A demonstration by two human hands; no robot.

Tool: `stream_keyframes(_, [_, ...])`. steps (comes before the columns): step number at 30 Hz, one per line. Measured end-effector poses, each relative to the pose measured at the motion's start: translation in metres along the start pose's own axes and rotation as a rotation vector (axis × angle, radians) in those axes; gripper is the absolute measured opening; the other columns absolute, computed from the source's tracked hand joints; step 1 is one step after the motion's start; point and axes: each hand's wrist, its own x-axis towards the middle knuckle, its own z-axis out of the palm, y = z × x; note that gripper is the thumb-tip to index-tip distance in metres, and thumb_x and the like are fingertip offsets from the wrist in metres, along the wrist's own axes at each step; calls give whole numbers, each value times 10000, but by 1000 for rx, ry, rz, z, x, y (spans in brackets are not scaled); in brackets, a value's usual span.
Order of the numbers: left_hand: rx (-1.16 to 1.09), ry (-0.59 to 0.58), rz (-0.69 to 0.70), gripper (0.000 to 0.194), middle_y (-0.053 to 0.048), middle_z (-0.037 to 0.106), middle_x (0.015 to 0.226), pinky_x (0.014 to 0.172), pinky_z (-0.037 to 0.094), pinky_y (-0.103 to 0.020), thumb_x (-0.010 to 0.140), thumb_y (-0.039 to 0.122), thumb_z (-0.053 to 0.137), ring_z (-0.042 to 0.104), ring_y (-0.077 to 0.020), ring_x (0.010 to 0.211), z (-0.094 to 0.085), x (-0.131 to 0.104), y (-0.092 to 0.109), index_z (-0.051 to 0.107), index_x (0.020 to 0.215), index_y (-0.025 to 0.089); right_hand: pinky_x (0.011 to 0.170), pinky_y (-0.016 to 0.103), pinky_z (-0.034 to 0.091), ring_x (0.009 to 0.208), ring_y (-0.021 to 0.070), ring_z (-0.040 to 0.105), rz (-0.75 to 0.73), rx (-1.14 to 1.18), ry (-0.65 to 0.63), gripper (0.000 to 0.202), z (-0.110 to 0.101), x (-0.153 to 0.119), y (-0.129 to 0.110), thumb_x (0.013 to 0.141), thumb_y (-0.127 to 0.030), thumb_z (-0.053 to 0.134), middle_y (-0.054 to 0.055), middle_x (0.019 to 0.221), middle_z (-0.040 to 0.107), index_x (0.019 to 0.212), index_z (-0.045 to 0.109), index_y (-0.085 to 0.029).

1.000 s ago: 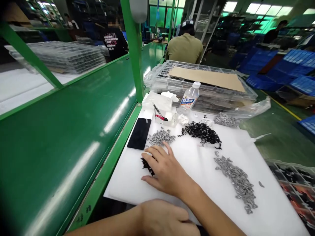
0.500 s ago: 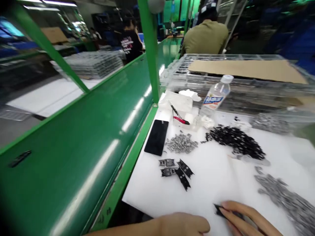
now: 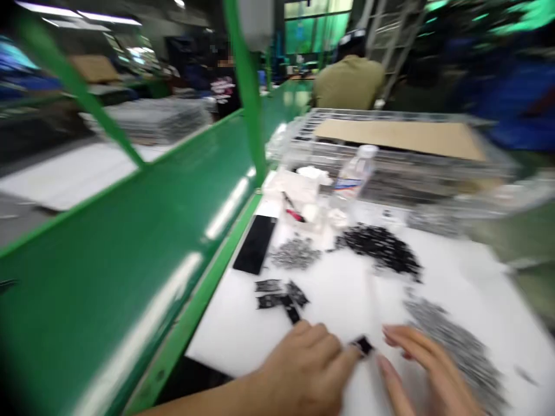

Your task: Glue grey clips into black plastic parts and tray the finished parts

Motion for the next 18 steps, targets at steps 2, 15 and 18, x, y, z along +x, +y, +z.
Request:
stream_keyframes(2, [-76,-30,-13,167,-52,591,924,672,471,-431,910,224,630,541,-240,803,-1,1,-4,603,1065,169,828,498,541,862,259,625,112,-87,47,424,-18,14,-4,894,-382,763,86,1057,654,1300,673,-305])
stream_keyframes(15, [-146,-13,170,117,-55,589,912,647,406,-384,972,69,567,492,-218,786,-2,-1,-8,629,1033,147,583,285,462,652,136,588,126,-63,168,153,-36,106,-42,921,-380,787,16,840,717,933,747,-233])
stream_keyframes(18, [-170,20,246,115,-40,560,848,632,376,-375,1006,149,596,478,-201,762,-1,-2,-8,600,892,161,527,260,469,613,128,609,166,-35,176,129,-51,86,-46,892,-356,823,5,815,731,923,766,-245])
